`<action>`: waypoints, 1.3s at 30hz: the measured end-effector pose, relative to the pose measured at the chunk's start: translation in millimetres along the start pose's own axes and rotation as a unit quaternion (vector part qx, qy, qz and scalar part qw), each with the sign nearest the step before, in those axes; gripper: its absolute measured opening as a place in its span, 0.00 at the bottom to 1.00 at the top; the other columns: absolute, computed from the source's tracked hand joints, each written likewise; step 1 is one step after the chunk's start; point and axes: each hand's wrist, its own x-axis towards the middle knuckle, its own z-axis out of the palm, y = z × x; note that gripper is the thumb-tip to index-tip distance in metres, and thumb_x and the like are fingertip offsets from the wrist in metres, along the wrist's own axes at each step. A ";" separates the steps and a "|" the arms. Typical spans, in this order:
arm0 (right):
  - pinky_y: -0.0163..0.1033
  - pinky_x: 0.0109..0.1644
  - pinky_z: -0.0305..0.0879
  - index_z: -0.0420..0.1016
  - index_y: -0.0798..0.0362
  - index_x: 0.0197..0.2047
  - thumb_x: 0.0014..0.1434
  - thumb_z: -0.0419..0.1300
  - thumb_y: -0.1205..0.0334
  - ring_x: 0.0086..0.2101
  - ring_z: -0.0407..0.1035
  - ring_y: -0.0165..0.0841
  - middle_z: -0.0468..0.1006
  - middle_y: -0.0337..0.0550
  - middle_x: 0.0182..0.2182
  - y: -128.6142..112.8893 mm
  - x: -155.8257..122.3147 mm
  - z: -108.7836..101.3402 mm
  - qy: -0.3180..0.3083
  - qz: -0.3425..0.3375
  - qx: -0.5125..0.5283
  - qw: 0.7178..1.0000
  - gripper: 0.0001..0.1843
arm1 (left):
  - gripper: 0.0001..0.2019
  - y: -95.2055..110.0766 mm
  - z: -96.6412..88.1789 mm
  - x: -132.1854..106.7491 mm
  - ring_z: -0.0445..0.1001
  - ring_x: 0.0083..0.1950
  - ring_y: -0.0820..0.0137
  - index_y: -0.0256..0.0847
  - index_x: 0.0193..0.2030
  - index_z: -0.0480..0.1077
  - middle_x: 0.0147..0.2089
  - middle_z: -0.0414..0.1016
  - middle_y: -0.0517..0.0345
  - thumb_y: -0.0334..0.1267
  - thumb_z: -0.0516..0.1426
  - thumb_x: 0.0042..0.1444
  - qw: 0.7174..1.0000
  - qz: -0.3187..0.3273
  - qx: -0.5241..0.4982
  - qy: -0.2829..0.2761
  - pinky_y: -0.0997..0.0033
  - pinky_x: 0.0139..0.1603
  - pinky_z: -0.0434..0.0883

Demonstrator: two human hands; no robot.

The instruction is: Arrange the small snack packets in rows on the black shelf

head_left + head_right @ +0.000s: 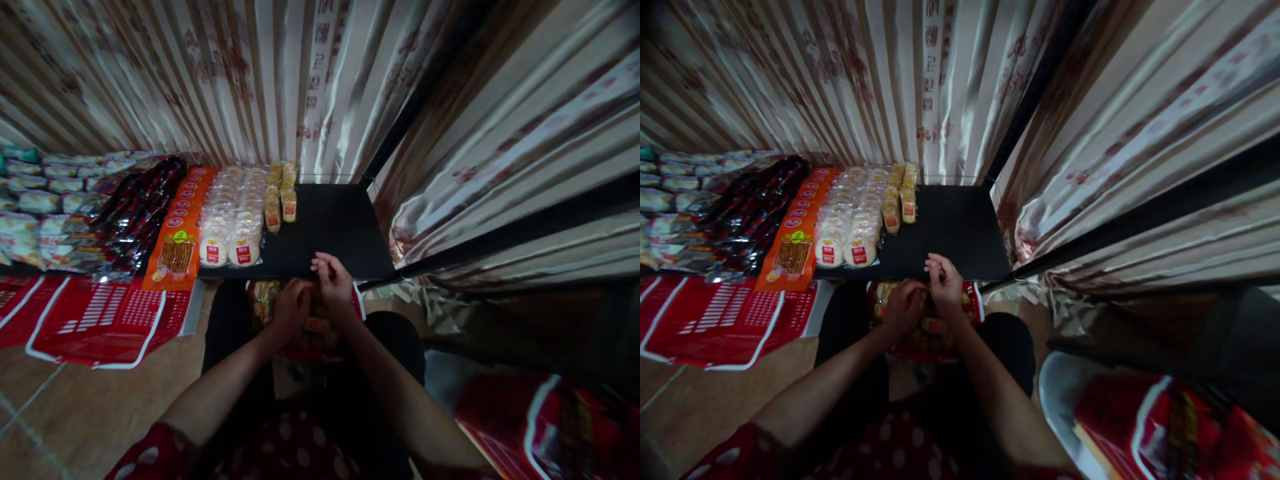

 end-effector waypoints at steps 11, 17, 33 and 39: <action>0.46 0.54 0.58 0.67 0.52 0.54 0.56 0.51 0.66 0.51 0.61 0.44 0.69 0.54 0.51 62.8 -106.7 -30.9 -0.195 0.101 -0.453 0.864 0.22 | 0.26 -49.2 35.6 -62.2 0.55 0.63 0.58 0.33 0.59 0.59 0.61 0.59 0.43 0.29 0.48 0.50 0.944 -0.145 0.207 -0.212 0.57 0.63 0.52; 0.42 0.48 0.61 0.62 0.49 0.59 0.59 0.47 0.68 0.51 0.61 0.43 0.67 0.53 0.52 55.2 -108.2 -26.2 -0.219 0.103 -0.547 0.801 0.24 | 0.27 -46.1 47.3 -63.9 0.51 0.64 0.61 0.30 0.58 0.61 0.66 0.53 0.47 0.27 0.46 0.48 0.936 -0.128 0.222 -0.241 0.62 0.65 0.50; 0.42 0.48 0.64 0.71 0.50 0.45 0.51 0.57 0.60 0.43 0.69 0.36 0.75 0.45 0.42 2.1 -53.8 -74.5 -0.173 -0.027 -0.239 0.955 0.17 | 0.22 5.7 14.6 -35.2 0.69 0.52 0.65 0.36 0.58 0.59 0.54 0.69 0.45 0.38 0.49 0.56 0.995 -0.087 -0.049 -0.002 0.61 0.55 0.65; 0.39 0.46 0.65 0.71 0.47 0.48 0.46 0.63 0.61 0.40 0.68 0.33 0.72 0.41 0.41 -28.8 -27.7 -72.0 -0.202 -0.012 -0.095 0.975 0.23 | 0.15 17.9 -6.0 -13.6 0.69 0.22 0.80 0.36 0.47 0.66 0.33 0.73 0.58 0.39 0.54 0.53 0.960 -0.178 -0.215 0.033 0.81 0.22 0.65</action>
